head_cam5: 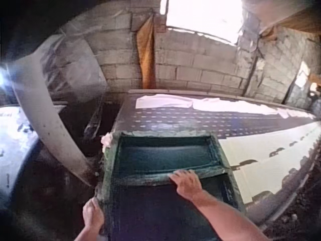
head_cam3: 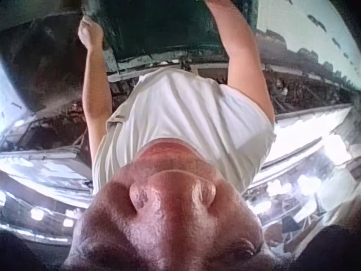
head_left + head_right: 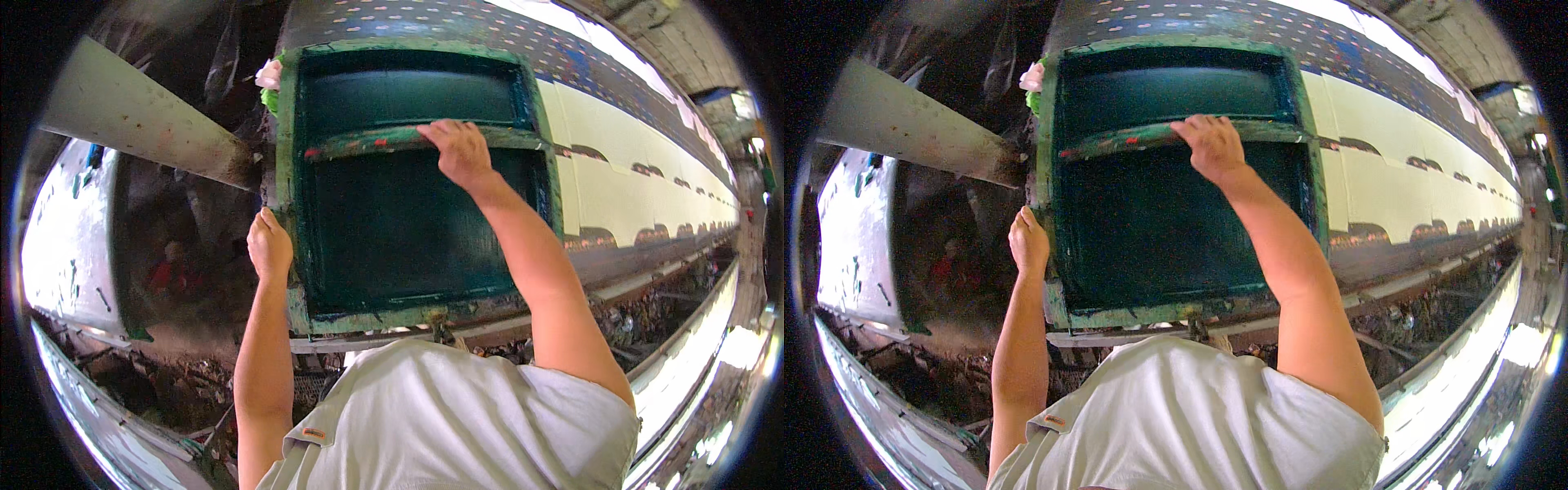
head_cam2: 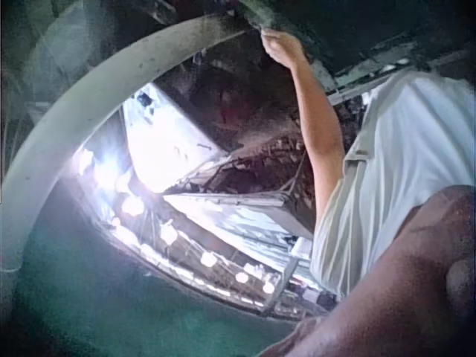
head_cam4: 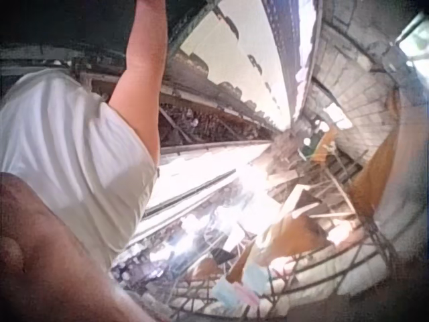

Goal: The person repeatedly positions a green screen-printing frame over a long table covered with white sheets printed with car graphics. They lower the frame, lift it, and reposition it along the table multiple times, occasionally touching the printed sheets. The task appears to be part of a manual screen-printing workflow.

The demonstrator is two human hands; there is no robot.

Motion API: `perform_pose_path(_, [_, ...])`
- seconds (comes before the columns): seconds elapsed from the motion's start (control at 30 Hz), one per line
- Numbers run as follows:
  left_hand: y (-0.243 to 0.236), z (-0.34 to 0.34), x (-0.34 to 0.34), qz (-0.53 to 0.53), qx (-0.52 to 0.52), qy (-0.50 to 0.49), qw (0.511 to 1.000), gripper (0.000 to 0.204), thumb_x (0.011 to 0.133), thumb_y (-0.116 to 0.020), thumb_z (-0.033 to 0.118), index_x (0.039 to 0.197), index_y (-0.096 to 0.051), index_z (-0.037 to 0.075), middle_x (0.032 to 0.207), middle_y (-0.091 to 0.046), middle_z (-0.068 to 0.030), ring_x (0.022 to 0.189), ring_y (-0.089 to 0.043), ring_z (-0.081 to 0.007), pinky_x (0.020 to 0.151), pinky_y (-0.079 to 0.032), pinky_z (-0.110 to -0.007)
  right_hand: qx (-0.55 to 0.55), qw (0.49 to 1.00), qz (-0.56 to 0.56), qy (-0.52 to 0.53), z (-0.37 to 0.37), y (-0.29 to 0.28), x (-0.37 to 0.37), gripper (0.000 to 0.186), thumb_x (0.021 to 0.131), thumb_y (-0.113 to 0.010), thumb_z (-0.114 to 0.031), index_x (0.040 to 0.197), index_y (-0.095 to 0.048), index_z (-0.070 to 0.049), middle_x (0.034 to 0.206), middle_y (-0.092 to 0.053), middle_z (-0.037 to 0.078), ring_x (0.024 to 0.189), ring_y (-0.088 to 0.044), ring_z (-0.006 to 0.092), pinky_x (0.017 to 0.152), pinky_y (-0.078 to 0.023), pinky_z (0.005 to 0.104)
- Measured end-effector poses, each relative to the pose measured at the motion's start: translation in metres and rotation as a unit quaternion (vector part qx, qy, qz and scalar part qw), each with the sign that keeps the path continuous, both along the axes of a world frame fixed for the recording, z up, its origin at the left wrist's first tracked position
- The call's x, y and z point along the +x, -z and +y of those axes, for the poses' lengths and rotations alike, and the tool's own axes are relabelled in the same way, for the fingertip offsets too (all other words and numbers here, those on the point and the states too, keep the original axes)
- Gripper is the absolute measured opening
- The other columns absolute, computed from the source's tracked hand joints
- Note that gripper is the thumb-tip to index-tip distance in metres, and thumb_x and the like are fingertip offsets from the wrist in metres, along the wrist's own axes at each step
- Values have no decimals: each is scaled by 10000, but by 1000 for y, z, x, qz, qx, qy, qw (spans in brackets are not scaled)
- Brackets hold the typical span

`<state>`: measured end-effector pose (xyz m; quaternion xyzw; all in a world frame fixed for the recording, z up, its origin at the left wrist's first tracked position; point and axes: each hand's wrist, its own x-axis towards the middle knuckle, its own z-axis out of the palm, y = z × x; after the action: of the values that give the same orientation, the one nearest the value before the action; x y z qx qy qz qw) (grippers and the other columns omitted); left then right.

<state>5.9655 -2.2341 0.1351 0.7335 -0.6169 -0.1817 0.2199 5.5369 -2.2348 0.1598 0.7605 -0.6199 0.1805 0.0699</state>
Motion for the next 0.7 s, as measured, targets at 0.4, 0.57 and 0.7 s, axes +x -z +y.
perform_pose_path(0.4, [-2, 6, -5, -43, -11, -21, 999, 523, 1219, -369, 390, 1237, -716, -1, 1193, -750, -270, 1154, -685, -493, 977, -538, -567, 4, 1000, 20, -6, -178, 9, -52, 479, 924, -664, -30, 1341, -771, -241, 1142, -781, 86, 1133, -758, 328, 964, -569, 491])
perform_pose_path(0.57, [-8, 6, -11, -46, 3, -34, 998, 514, 1218, -372, 383, 1220, -717, 2, 1163, -752, -260, 1133, -690, -494, 963, -544, -564, 41, 999, 2, 3, -188, -8, -52, 490, 939, -647, -29, 1381, -753, -211, 1174, -811, 132, 1104, -769, 391, 962, -607, 536])
perform_pose_path(0.7, [-13, 4, -10, -37, 19, -29, 999, 501, 1216, -389, 375, 1207, -718, -3, 1162, -755, -258, 1130, -692, -495, 951, -549, -561, 38, 999, 15, 19, -192, -20, -48, 502, 949, -655, -42, 1407, -748, -224, 1211, -816, 152, 1120, -766, 397, 962, -609, 523])
